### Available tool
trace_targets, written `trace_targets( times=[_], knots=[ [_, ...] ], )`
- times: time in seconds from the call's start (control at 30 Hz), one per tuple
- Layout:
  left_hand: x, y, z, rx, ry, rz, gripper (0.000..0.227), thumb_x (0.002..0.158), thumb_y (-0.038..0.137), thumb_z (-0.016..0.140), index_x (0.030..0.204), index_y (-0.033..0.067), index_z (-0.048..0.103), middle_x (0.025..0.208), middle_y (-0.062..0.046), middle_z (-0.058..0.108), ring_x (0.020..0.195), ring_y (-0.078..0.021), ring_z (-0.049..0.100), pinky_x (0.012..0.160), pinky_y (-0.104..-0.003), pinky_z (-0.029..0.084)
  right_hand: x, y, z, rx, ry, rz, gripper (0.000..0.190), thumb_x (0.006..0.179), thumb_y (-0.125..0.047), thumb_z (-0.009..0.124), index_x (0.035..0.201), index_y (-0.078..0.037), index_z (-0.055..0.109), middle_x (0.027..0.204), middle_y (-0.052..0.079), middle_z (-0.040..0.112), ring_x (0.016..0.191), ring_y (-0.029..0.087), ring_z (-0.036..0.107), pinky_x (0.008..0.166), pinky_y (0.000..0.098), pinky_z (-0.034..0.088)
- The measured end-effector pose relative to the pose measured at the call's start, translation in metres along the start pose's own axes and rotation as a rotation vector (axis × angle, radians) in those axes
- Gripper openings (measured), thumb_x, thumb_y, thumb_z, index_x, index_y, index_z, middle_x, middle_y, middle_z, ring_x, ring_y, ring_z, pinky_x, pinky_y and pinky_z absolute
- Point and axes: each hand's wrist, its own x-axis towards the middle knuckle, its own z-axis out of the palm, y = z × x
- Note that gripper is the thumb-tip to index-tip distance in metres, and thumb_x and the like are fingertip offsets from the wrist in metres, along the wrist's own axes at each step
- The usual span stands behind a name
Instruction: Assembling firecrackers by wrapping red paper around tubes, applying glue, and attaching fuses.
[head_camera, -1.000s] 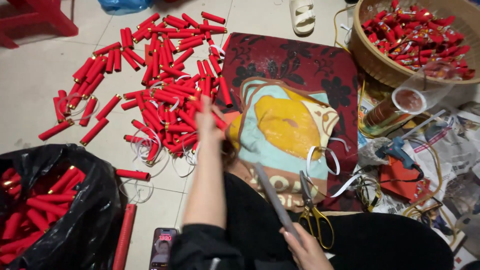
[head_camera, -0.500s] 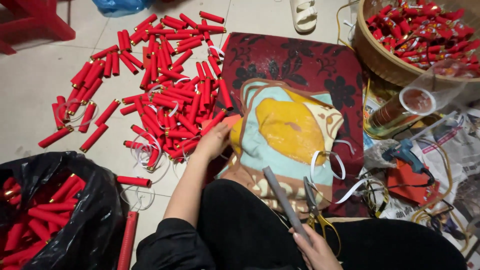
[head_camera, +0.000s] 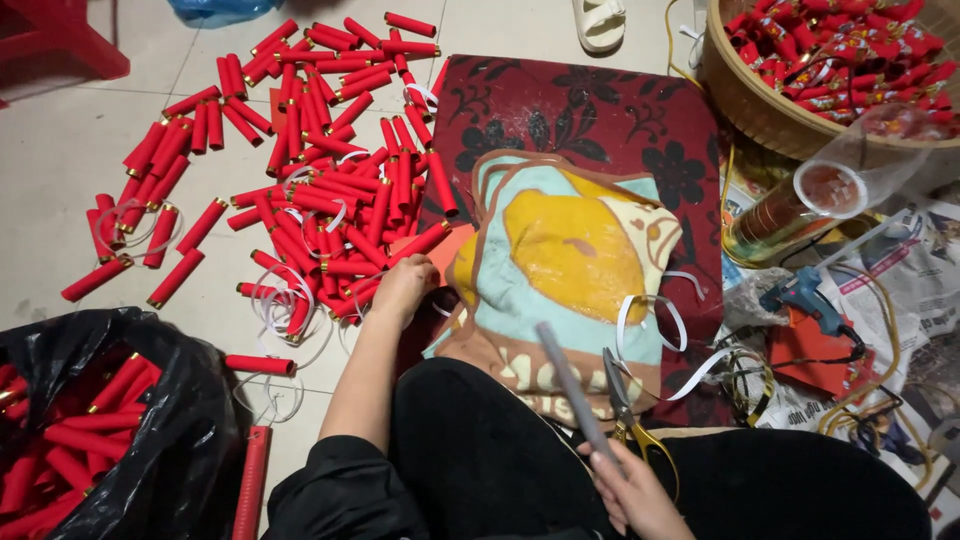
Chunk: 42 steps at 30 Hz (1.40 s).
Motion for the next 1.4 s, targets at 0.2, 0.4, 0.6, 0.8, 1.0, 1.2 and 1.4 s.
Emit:
trace_targets(
  times=[0.2,0.4,0.6,0.8,1.0,1.2,1.4],
  knots=[
    [0.000,0.003,0.001,0.156,-0.119,-0.021,0.009,0.070,0.005,0.045,0.068,0.0041,0.054,0.073,-0.011,0.056,0.063,-0.0336,0.056,0.046,-0.047,0.040,0.000,0.007,-0.019,0.527,0.139,-0.422,0.029,0.093,-0.025,0.028,0.099,-0.001,0.045,0.050,0.000,0.033,0.032,0.007,0.025,0.023,0.0212,0.022],
    [-0.009,0.030,-0.027,0.192,0.056,-0.164,0.007,0.075,0.003,0.040,0.076,-0.0002,0.046,0.071,-0.021,0.052,0.061,-0.0427,0.052,0.048,-0.050,0.039,-0.010,-0.001,-0.009,0.542,0.199,-0.387,0.025,0.091,-0.022,0.032,0.101,-0.002,0.044,0.051,0.001,0.029,0.032,0.006,0.023,0.024,0.0198,0.020],
    [-0.021,-0.009,-0.014,0.432,0.217,0.222,0.014,0.074,0.000,0.045,0.087,0.0032,0.044,0.071,-0.013,0.045,0.059,-0.0315,0.046,0.047,-0.041,0.036,-0.009,-0.004,-0.006,0.490,0.215,-0.332,0.026,0.090,-0.022,0.032,0.102,-0.001,0.043,0.051,0.002,0.028,0.032,0.008,0.022,0.025,0.0220,0.021],
    [-0.030,-0.025,-0.009,0.415,0.267,0.090,0.010,0.069,0.004,0.049,0.077,-0.0017,0.050,0.077,-0.015,0.044,0.062,-0.0356,0.046,0.041,-0.046,0.039,-0.008,-0.004,-0.001,0.482,0.228,-0.314,0.027,0.089,-0.023,0.034,0.101,0.000,0.043,0.052,0.003,0.027,0.032,0.008,0.022,0.025,0.0226,0.020],
    [-0.021,-0.010,-0.034,0.511,0.473,0.019,0.015,0.082,0.013,0.047,0.070,0.0033,0.048,0.070,-0.010,0.044,0.060,-0.0291,0.043,0.043,-0.040,0.036,-0.008,-0.004,0.004,0.455,0.214,-0.277,0.028,0.090,-0.023,0.032,0.101,0.000,0.043,0.053,0.004,0.028,0.032,0.009,0.021,0.025,0.0240,0.021],
    [-0.018,-0.002,-0.040,0.177,0.297,-0.105,0.028,0.076,0.027,0.064,0.065,0.0068,0.047,0.063,-0.003,0.041,0.057,-0.0234,0.048,0.034,-0.037,0.029,-0.009,-0.007,0.008,0.435,0.253,-0.239,0.028,0.090,-0.021,0.033,0.102,0.002,0.044,0.053,0.005,0.027,0.031,0.010,0.022,0.025,0.0242,0.021],
    [-0.002,0.076,-0.093,0.057,0.735,0.146,0.006,0.080,0.013,0.061,0.080,0.0069,0.058,0.076,-0.005,0.051,0.067,-0.0204,0.050,0.047,-0.031,0.039,-0.014,-0.027,-0.014,0.281,0.154,-0.495,0.040,0.095,-0.029,0.020,0.108,0.000,0.044,0.050,0.001,0.039,0.032,0.008,0.033,0.026,0.0223,0.035]
  ],
)
